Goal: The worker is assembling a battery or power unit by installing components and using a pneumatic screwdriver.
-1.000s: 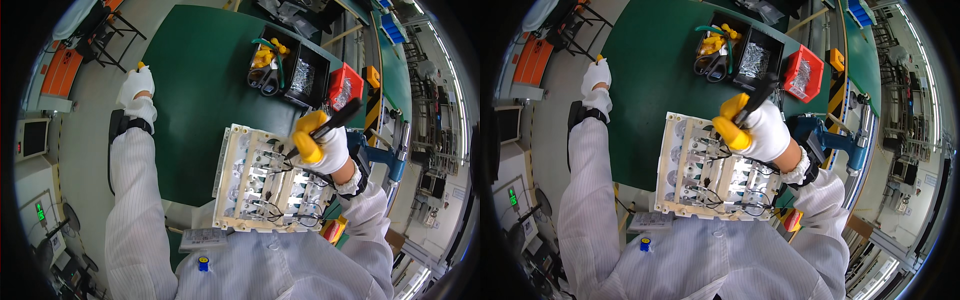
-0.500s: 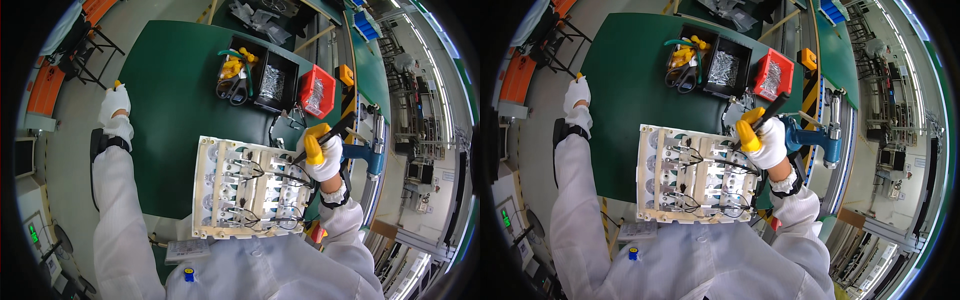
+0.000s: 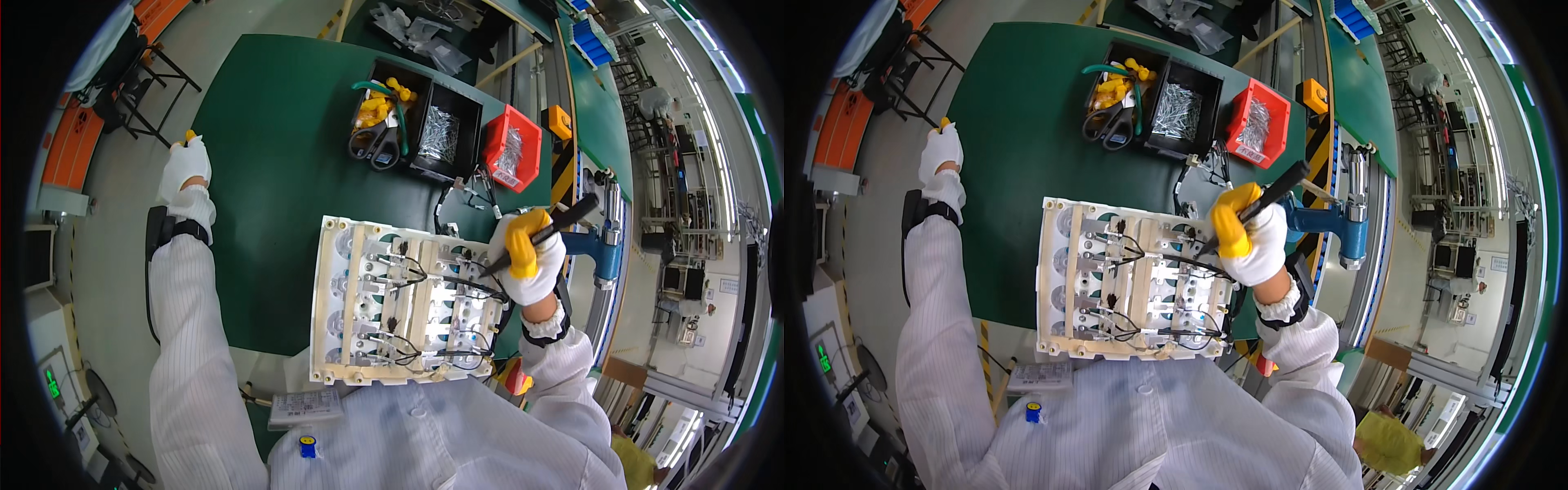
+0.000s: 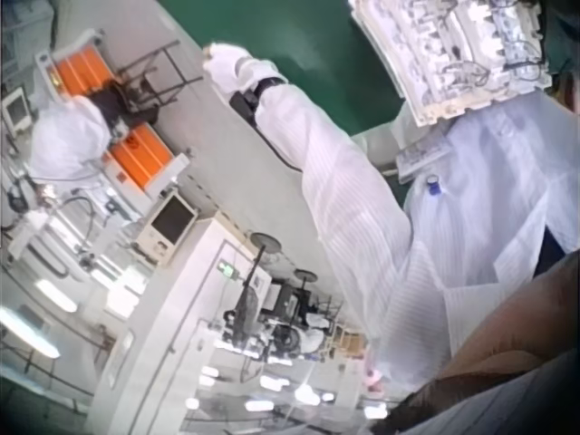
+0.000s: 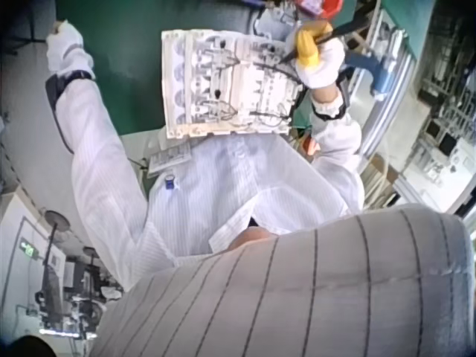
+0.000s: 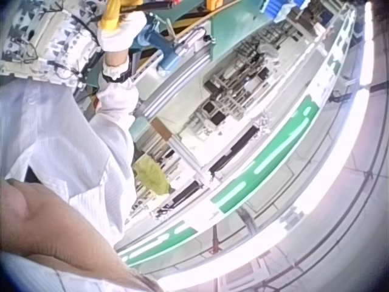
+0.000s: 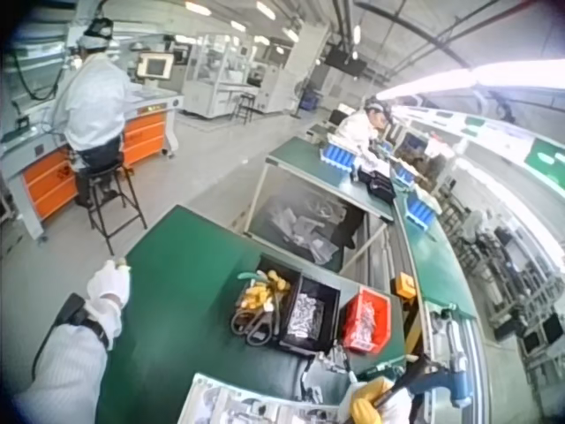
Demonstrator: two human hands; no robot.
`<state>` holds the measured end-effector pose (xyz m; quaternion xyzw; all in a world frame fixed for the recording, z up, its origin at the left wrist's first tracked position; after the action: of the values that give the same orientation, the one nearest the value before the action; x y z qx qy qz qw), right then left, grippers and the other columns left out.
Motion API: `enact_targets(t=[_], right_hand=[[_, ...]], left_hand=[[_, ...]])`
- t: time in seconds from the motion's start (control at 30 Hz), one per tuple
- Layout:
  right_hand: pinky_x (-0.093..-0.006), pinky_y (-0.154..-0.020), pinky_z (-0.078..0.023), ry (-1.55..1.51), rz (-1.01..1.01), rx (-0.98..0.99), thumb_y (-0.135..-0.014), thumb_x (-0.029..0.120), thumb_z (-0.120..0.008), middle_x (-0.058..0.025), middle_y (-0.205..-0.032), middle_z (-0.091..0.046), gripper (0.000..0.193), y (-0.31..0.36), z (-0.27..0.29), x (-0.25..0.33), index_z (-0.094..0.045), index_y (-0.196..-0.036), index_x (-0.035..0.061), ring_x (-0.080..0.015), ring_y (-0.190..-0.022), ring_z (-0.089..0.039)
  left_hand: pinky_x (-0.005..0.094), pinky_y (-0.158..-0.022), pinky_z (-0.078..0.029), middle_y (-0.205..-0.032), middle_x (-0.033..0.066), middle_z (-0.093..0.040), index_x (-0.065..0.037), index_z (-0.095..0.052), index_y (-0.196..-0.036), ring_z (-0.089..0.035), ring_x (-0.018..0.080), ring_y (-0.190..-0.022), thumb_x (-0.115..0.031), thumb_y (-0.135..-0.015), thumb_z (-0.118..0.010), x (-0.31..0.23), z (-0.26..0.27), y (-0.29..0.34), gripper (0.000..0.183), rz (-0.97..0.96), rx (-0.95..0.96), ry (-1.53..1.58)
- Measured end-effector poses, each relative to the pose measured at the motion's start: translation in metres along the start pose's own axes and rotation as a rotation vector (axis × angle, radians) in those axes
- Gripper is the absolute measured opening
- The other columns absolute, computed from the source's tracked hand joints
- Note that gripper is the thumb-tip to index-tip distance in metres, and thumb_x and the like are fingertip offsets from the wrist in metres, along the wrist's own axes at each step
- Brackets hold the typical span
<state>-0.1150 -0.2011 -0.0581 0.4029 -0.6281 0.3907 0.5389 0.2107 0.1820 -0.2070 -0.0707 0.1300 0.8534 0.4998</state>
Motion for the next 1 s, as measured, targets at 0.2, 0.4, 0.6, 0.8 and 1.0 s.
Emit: enact_targets(t=[0.2,0.4,0.6,0.8,1.0], right_hand=[[-0.0298,-0.049,-0.044,0.512,0.197,0.396,-0.074,0.002,-0.080,-0.0037,-0.068,-0.061,0.020,-0.003,-0.010,0.001,-0.063,-0.081,0.0085,-0.0201,-0.056,-0.059],[-0.0303,-0.049,-0.044,0.691,0.371,0.563,-0.074,0.005,-0.080,-0.0042,-0.067,-0.061,0.021,-0.014,-0.022,0.009,-0.062,-0.083,0.0103,-0.0212,-0.054,-0.059],[-0.0272,-0.055,-0.043,0.371,0.159,0.280,-0.083,0.004,-0.073,-0.0026,-0.071,-0.059,0.014,-0.002,-0.014,0.004,-0.060,-0.081,0.0058,-0.0147,-0.060,-0.055],[-0.0280,-0.059,-0.048,-0.088,-0.115,0.271,-0.079,-0.006,-0.071,-0.0081,-0.076,-0.061,0.015,-0.021,-0.057,0.019,-0.060,-0.080,0.0034,-0.0146,-0.065,-0.057],[-0.0292,-0.060,-0.050,0.561,0.288,0.591,-0.083,0.020,-0.078,-0.0065,-0.072,-0.062,0.021,-0.051,-0.097,0.007,-0.063,-0.092,0.0084,-0.0224,-0.061,-0.060]], left_hand=[[0.0460,-0.100,-0.045,-0.131,0.0155,-0.062,-0.019,-0.051,-0.139,-0.058,0.0376,-0.122,-0.056,-0.095,-0.035,-0.002,0.003,0.005,0.061,-0.006,0.015,0.011],[0.0457,-0.100,-0.045,-0.130,0.0150,-0.062,-0.019,-0.051,-0.140,-0.059,0.0369,-0.121,-0.056,-0.095,-0.033,0.000,0.000,0.002,0.060,-0.011,0.003,0.014],[0.0450,-0.098,-0.047,-0.127,0.0149,-0.064,-0.017,-0.053,-0.137,-0.061,0.0361,-0.118,-0.054,-0.095,-0.036,-0.001,-0.001,0.002,0.059,-0.029,-0.025,0.017],[0.0449,-0.095,-0.049,-0.120,0.0169,-0.067,-0.014,-0.057,-0.133,-0.063,0.0365,-0.114,-0.053,-0.094,-0.039,-0.001,-0.002,0.003,0.058,-0.033,-0.058,0.036],[0.0444,-0.094,-0.049,-0.119,0.0155,-0.068,-0.016,-0.057,-0.133,-0.064,0.0351,-0.113,-0.054,-0.094,-0.040,0.002,-0.003,0.002,0.057,-0.024,-0.064,0.010]])
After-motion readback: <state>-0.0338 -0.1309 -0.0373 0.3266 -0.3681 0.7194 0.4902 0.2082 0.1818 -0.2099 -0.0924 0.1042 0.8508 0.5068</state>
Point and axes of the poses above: each hand's wrist, its own y-axis away from the middle knuckle, its own z-axis out of the back of the hand, x = y × z, the point moved 2 cm from there along -y, towards the middle knuckle
